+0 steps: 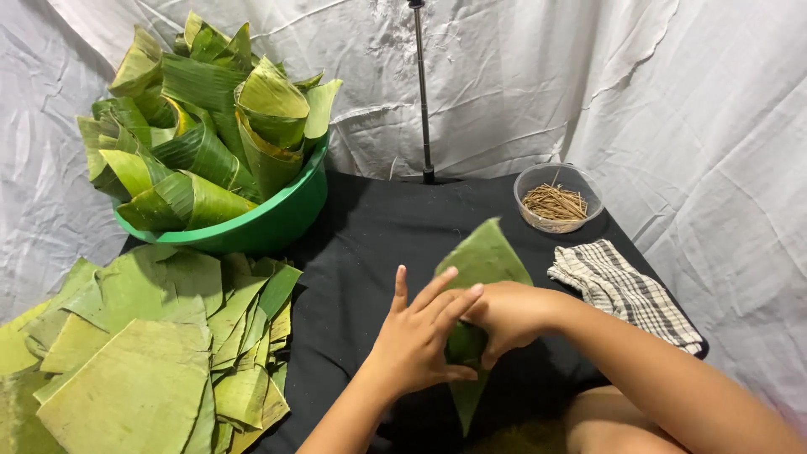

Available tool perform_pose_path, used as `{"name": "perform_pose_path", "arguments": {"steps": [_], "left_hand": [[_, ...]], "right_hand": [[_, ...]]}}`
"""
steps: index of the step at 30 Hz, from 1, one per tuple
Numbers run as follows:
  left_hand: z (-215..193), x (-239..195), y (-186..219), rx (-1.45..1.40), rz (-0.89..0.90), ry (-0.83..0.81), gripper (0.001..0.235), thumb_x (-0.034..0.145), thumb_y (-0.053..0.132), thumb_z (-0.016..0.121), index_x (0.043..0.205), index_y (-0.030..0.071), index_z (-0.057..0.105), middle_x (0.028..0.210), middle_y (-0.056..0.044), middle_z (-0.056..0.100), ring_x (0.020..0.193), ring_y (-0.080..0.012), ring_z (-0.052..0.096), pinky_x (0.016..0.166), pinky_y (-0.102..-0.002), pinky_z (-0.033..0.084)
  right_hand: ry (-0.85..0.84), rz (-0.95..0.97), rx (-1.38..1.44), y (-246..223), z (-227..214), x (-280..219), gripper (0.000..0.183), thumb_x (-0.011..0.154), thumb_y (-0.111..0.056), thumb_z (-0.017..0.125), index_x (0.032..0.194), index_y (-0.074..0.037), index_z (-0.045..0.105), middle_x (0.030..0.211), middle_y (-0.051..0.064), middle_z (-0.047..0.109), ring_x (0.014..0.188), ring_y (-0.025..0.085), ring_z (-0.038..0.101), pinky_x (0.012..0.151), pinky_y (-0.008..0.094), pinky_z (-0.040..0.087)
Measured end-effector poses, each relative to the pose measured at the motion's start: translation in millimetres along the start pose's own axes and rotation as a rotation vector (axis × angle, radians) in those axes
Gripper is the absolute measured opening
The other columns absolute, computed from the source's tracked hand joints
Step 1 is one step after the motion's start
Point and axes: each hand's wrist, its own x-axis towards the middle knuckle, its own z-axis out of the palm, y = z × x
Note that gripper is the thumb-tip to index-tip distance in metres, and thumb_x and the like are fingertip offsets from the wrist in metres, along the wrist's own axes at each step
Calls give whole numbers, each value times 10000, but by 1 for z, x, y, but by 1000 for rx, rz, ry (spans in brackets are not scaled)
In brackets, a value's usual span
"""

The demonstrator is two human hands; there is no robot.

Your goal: Cleaning banana leaves with a cloth and folding them into cone shapes secured with small wooden sticks.

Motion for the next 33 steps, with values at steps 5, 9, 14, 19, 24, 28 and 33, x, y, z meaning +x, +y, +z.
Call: {"name": "perform_pose_path", "arguments": {"steps": [5,9,14,19,24,28,33], "left_hand": [[-3,8,6,-70,-262,-143,1309,513,386,976,1581,84,280,1067,-57,708,1072,-223,632,1201,-661,-13],[-15,7,9,-273,-478,-267,366,640,263,889,966,162,755,792,1,787,855,-222,741,1254,-566,57],[4,-14,-3,-342,-592,-257,286,720,352,835,775,76,784,662,-68,740,692,-274,716,1260,-591,-8],[1,-15,-6,-587,-767,62,301,771,323,825,842,30,820,699,-60,806,706,-220,800,1222,-573,-204],[-11,-2,-3,-519,-914,108,397,767,378,828,775,-16,780,578,-77,737,554,-233,748,1265,-491,-183],[-16,6,-9,-165,-484,230,428,717,440,828,784,19,793,930,-116,719,912,-269,648,1206,-570,185],[-33,34,6,-1036,-1060,21,306,736,19,818,1008,-105,750,864,-177,797,737,-222,767,632,-278,605]], "right_hand": [[-50,-51,-345,-17,-9,15,405,579,-210,887,937,-140,712,854,33,763,767,313,692,750,407,524],[143,-234,-659,-18,-4,17,336,540,-220,907,830,-213,737,768,21,742,847,263,659,1145,580,294],[650,-275,-509,-16,1,-4,709,498,-271,905,1140,-237,605,1138,36,575,1195,249,513,1188,545,192],[475,187,308,7,6,-23,1076,704,-433,874,1577,-303,258,1432,110,457,1174,279,647,834,390,593],[409,143,579,8,1,-26,521,858,-247,762,1369,-208,669,744,42,798,585,112,640,563,252,491],[434,93,619,18,-1,-32,527,862,-203,760,1382,-203,675,751,40,786,580,99,590,553,247,482],[526,-83,406,18,-7,-46,726,671,-251,919,1343,-163,657,998,37,852,667,111,734,601,253,576]]}}
